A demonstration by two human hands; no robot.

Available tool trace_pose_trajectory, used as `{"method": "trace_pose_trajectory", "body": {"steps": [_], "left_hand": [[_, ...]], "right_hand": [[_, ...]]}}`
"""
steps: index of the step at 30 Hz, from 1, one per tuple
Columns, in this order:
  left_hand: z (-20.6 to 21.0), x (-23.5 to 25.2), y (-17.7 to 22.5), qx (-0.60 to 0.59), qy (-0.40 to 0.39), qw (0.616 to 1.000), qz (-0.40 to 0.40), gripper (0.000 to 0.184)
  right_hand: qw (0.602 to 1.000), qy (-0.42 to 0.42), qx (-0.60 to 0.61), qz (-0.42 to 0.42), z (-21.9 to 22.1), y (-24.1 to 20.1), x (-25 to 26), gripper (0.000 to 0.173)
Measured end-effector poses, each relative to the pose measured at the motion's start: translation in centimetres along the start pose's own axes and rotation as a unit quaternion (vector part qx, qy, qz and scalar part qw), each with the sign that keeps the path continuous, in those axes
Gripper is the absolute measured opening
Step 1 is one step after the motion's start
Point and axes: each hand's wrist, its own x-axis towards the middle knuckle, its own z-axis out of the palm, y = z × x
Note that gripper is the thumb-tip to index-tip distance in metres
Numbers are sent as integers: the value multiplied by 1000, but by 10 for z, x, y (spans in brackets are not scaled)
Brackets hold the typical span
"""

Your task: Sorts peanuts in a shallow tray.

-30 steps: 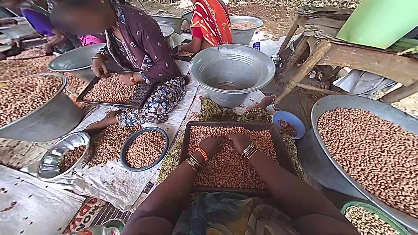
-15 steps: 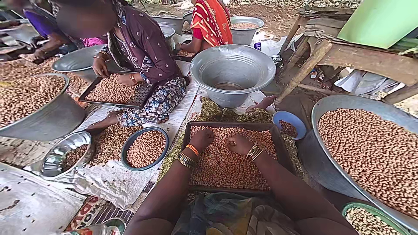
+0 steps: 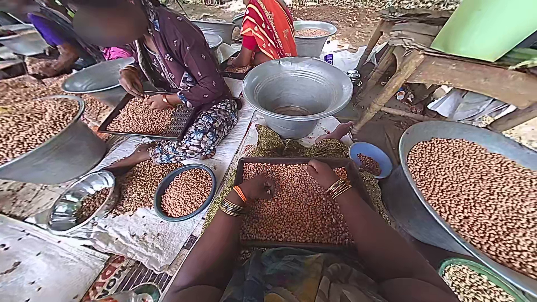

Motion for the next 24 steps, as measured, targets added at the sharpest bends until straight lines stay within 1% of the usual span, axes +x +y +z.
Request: {"method": "trace_pose_trajectory", "body": {"steps": [2,3,4,5,6,7,8,9,10,12,13,14,15,16,17,18,19,20,21,22,23,24], "left_hand": [[0,0,7,52,-51,996,-50,23],[0,1,8,64,-60,994,-66,24],[1,3,8,69,-63,993,-72,23],[2,3,7,68,-63,993,-74,23],[1,4,7,66,-63,993,-75,23],[1,4,6,65,-64,993,-75,24],[1,5,4,66,-66,993,-74,24],[1,6,3,70,-66,993,-72,24],[0,7,4,75,-67,992,-72,24],[0,7,5,57,-48,995,-60,23],[0,6,5,14,-16,999,-44,22],[3,6,3,-59,29,997,-24,19],[6,7,3,-160,74,984,-15,15],[12,11,3,-276,116,954,-10,9],[17,15,6,-394,144,908,-13,10],[22,18,11,-482,160,861,-21,15],[26,20,14,-530,170,830,-34,16],[29,24,17,-540,173,822,-54,14],[31,26,21,-512,174,838,-73,11],[33,29,24,-453,172,870,-86,9],[34,31,27,-383,171,903,-88,10],[34,33,28,-308,167,933,-81,14]], "right_hand": [[994,85,51,49,-21,18,0,39],[981,138,107,87,-30,28,-1,40],[952,204,199,113,-35,42,-1,39],[893,274,331,131,-37,52,0,36],[807,325,470,147,-41,56,1,36],[722,348,578,156,-47,59,2,39],[674,349,631,159,-51,62,0,40],[673,336,641,153,-52,62,-1,39],[710,300,622,139,-50,60,-4,34],[832,167,523,82,-42,49,-9,23],[898,81,431,47,-39,40,-11,16],[951,-11,310,6,-36,31,-13,12],[978,-102,181,-36,-33,21,-12,16],[980,-171,72,-69,-27,12,-11,21],[972,-218,-12,-87,-19,5,-9,25],[963,-244,-76,-86,-11,0,-8,26],[959,-245,-119,-71,-5,-2,-6,27],[962,-226,-146,-46,-2,-2,-6,28],[966,-201,-159,-21,-2,-2,-5,31],[969,-187,-165,-3,-5,-3,-6,35],[969,-186,-165,0,-11,-3,-6,36],[967,-197,-160,-15,-16,-3,-8,35]]}}
